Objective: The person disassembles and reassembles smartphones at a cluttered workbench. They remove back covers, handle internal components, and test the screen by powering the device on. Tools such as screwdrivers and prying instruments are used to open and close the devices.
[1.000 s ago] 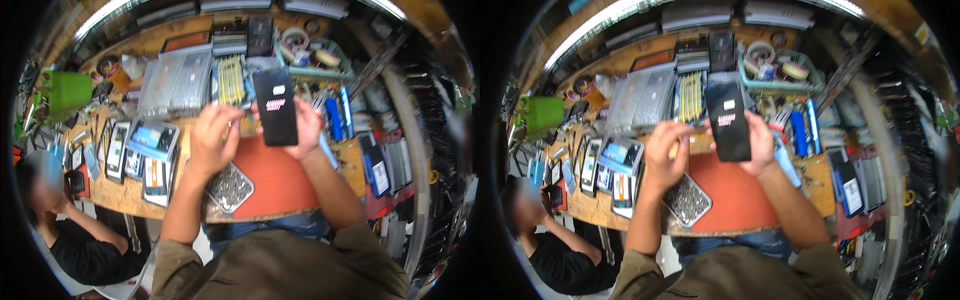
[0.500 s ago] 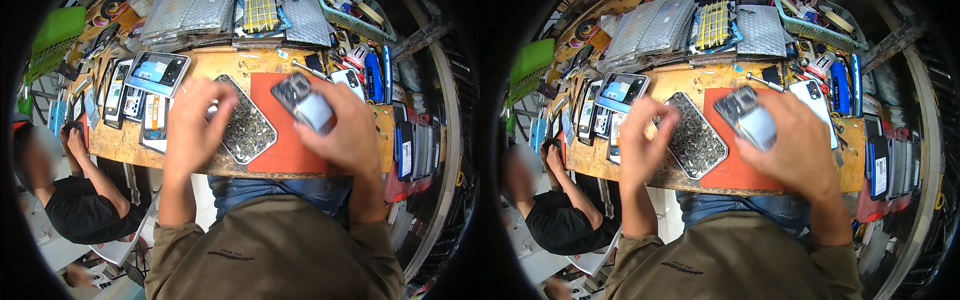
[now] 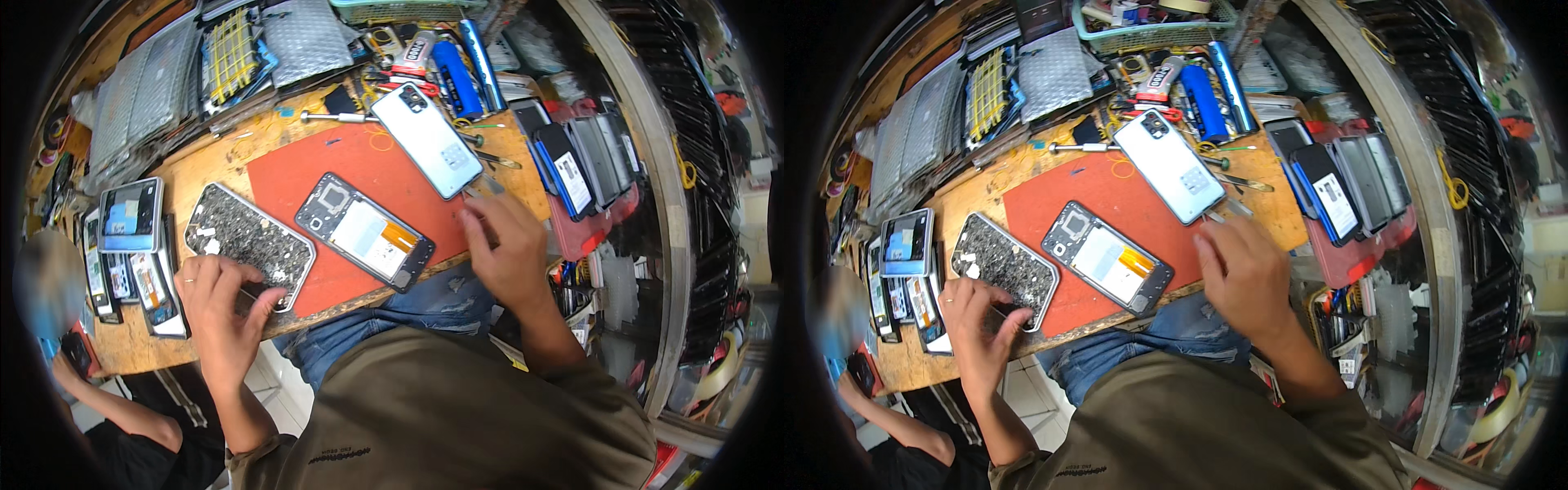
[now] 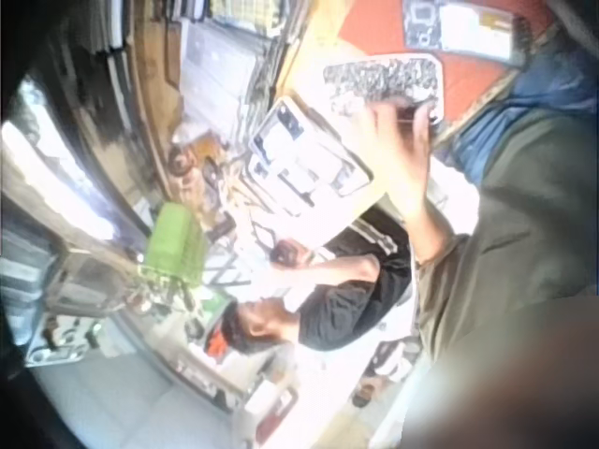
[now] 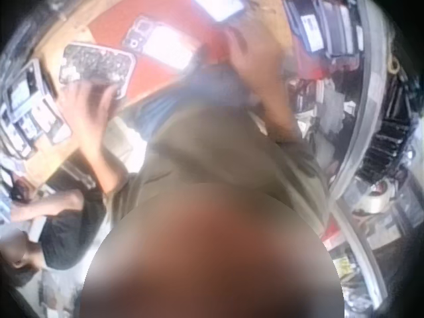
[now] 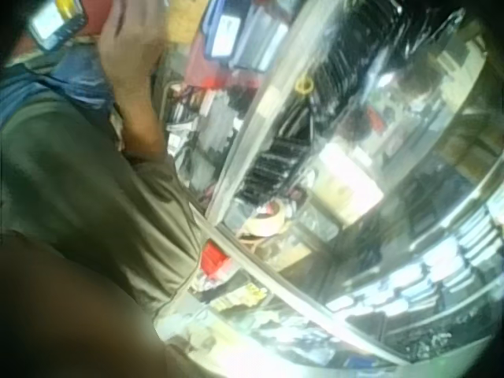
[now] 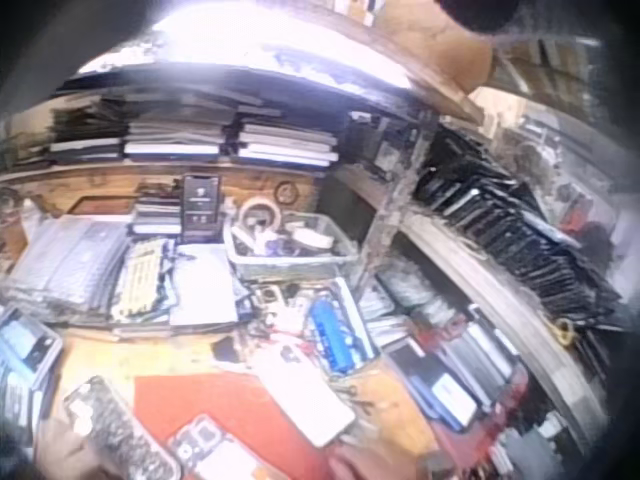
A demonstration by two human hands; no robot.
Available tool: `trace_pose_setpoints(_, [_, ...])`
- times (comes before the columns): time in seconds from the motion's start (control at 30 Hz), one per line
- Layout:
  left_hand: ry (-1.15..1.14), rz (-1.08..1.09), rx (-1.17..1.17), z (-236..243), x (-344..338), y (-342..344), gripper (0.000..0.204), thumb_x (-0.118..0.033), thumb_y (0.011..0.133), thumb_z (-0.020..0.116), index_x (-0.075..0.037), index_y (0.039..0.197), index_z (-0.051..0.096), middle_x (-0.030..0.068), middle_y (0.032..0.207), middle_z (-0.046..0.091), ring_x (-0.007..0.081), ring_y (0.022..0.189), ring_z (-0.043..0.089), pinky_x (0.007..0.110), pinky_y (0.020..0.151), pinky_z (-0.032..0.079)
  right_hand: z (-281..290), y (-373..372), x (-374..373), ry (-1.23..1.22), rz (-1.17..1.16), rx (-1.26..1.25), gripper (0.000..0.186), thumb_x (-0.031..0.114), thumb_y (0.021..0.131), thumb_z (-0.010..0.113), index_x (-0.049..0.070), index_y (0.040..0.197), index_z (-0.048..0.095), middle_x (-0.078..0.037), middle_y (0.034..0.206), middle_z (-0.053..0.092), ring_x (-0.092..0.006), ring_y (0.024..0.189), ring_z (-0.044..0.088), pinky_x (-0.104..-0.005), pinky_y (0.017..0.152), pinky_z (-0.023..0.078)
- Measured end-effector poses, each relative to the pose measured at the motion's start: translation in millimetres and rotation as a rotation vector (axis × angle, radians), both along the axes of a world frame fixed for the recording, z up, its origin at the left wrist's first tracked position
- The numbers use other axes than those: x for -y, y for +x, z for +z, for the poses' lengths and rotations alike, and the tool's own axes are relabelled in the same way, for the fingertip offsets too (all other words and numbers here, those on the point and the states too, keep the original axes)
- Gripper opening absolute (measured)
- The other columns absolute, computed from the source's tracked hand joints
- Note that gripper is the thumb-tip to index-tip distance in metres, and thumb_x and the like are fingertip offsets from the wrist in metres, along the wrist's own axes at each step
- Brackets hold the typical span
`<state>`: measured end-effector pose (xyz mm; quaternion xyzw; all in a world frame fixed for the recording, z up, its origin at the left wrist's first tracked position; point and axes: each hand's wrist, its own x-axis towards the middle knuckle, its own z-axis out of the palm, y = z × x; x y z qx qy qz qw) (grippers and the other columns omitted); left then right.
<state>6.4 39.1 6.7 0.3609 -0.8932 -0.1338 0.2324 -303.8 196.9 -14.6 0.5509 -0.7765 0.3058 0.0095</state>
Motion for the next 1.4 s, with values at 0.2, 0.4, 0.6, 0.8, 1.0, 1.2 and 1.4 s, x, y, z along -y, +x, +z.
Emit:
trace_pose_setpoints(0.2, [-0.143, 0.157, 0.075, -21, 19, -2, 0.022, -0.012, 0.080, 0.089, -0.005, 0.088, 0.069, 0.0094, 0.090, 0.060, 0.0328, 0.096, 0.056, 0.045, 0.090, 0.040, -7, -52, 17, -0.076, -0.060, -0.079, 0.017, 0.009, 0.092, 0.076, 0.003, 0.108, 0.076, -0.016, 0.092, 0.069, -0.0372, 0.083, 0.070, -0.0462, 0.073, 0.054])
trace_pose_setpoints(0.4, [-0.092, 0.226, -0.118, -32, 4, 12, 0.011, -0.006, 0.091, 0.081, -0.004, 0.093, 0.071, 0.0103, 0.089, 0.062, 0.0311, 0.093, 0.057, 0.042, 0.092, 0.040, -16, -38, 48, -0.111, 0.115, 0.261, 0.025, 0.002, 0.095, 0.068, -0.001, 0.119, 0.074, -0.020, 0.102, 0.073, -0.0412, 0.090, 0.071, -0.0480, 0.081, 0.056])
trace_pose_setpoints(0.6, [-0.161, 0.303, -0.321, -58, -12, 26, 0.006, -0.004, 0.102, 0.069, 0.000, 0.098, 0.069, 0.0092, 0.091, 0.064, 0.0258, 0.091, 0.055, 0.039, 0.090, 0.043, -14, -50, 82, -0.233, 0.166, 0.179, 0.025, -0.006, 0.097, 0.062, -0.004, 0.118, 0.075, -0.021, 0.102, 0.073, -0.0402, 0.095, 0.072, -0.0469, 0.084, 0.056])
trace_pose_setpoints(0.8, [-0.176, 0.374, -0.491, -70, -5, 26, 0.001, -0.002, 0.099, 0.071, -0.002, 0.098, 0.071, 0.0111, 0.089, 0.066, 0.0278, 0.092, 0.059, 0.038, 0.093, 0.043, -18, -69, 147, -0.024, 0.217, -0.335, 0.014, 0.000, 0.091, 0.068, 0.000, 0.103, 0.075, -0.021, 0.106, 0.076, -0.0402, 0.095, 0.076, -0.0512, 0.081, 0.062])
trace_pose_setpoints(1.0, [-0.107, 0.269, -0.296, -49, -21, 24, 0.007, -0.011, 0.093, 0.080, -0.009, 0.099, 0.076, 0.0071, 0.091, 0.068, 0.0286, 0.094, 0.061, 0.041, 0.090, 0.041, 10, -74, 163, 0.205, 0.255, -0.526, 0.015, -0.002, 0.089, 0.062, -0.004, 0.101, 0.071, -0.027, 0.107, 0.075, -0.0460, 0.099, 0.075, -0.0552, 0.087, 0.060])
trace_pose_setpoints(1.2, [0.008, 0.122, -0.136, -28, -25, 11, 0.016, -0.015, 0.085, 0.087, -0.012, 0.096, 0.076, 0.0028, 0.090, 0.066, 0.0283, 0.097, 0.060, 0.044, 0.090, 0.042, 33, -59, 122, -0.031, 0.190, 0.079, 0.011, 0.006, 0.101, 0.062, -0.002, 0.108, 0.062, -0.016, 0.087, 0.070, -0.0344, 0.074, 0.068, -0.0447, 0.070, 0.053])
trace_pose_setpoints(1.4, [-0.115, 0.128, -0.061, -36, 4, -14, 0.018, -0.019, 0.082, 0.090, -0.013, 0.090, 0.076, 0.0016, 0.090, 0.066, 0.0274, 0.098, 0.060, 0.043, 0.090, 0.042, 32, -13, 63, -0.012, 0.312, 0.517, 0.013, 0.012, 0.111, 0.060, 0.000, 0.110, 0.065, -0.004, 0.089, 0.069, -0.0056, 0.074, 0.061, -0.0233, 0.066, 0.050])
